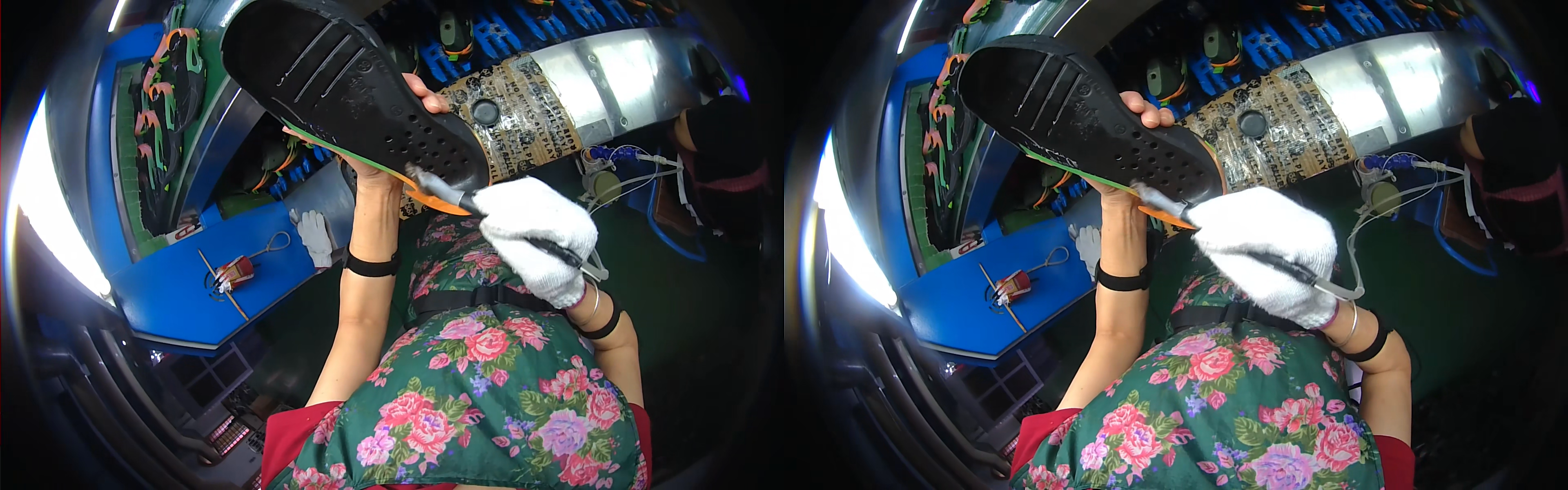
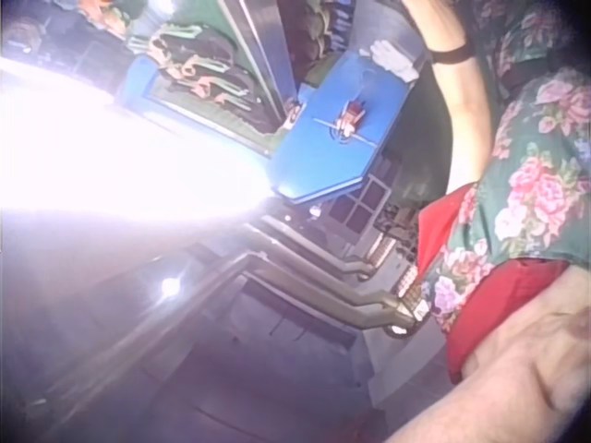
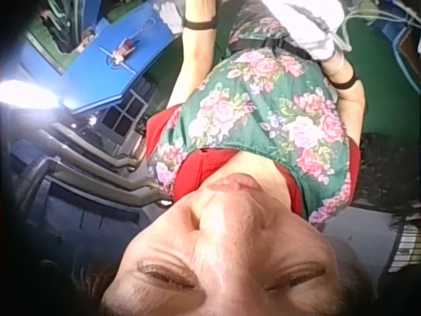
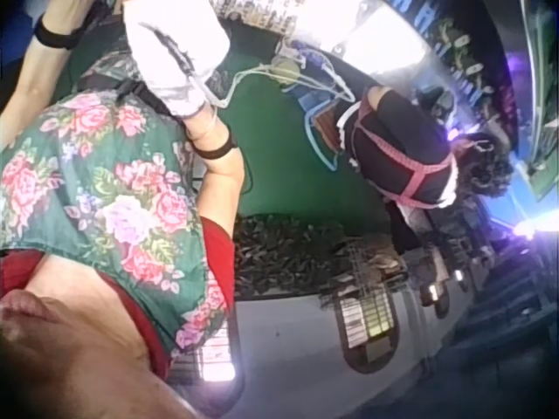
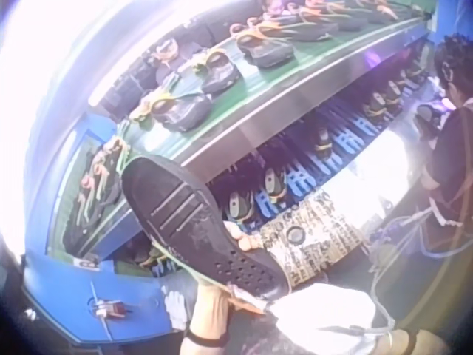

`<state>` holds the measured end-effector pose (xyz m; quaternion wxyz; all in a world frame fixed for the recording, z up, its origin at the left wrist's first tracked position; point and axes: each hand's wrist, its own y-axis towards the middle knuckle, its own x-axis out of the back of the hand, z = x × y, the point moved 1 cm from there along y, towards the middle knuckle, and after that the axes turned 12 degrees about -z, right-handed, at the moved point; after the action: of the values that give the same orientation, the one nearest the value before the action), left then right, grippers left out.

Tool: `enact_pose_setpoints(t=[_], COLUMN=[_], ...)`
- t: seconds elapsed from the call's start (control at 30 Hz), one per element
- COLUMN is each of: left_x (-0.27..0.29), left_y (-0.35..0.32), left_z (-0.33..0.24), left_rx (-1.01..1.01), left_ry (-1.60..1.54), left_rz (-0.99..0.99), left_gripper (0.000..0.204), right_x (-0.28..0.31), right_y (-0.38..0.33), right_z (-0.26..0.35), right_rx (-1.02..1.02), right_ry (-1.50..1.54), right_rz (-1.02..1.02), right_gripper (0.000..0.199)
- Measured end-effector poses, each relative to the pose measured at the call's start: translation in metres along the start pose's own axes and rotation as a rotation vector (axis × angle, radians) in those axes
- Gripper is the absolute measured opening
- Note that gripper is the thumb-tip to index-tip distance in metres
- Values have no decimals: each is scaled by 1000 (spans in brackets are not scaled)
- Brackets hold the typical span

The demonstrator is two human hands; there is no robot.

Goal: Applying glue to the bottom of shoe soles using a brush.

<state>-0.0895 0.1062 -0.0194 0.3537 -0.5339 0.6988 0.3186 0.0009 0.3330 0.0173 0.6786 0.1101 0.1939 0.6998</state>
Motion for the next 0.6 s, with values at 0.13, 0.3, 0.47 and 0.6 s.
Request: enact_pose_setpoints(t=[0.13,0.3,0.47,0.6], left_x=[-3,3,-8,-2], left_y=[1,3,3,5], left_z=[2,-8,-3,-3], left_rx=[-21,53,134,227], left_ry=[20,127,107,57], left_rz=[16,65,47,19], left_gripper=[74,80,102,123], right_x=[4,3,10,3], right_y=[-4,0,3,-12], right_z=[-3,1,-10,-13], right_rx=[80,-23,121,299], right_ry=[-137,31,-14,-155], right_rz=[-23,150,159,308], right_gripper=[22,20,23,33])
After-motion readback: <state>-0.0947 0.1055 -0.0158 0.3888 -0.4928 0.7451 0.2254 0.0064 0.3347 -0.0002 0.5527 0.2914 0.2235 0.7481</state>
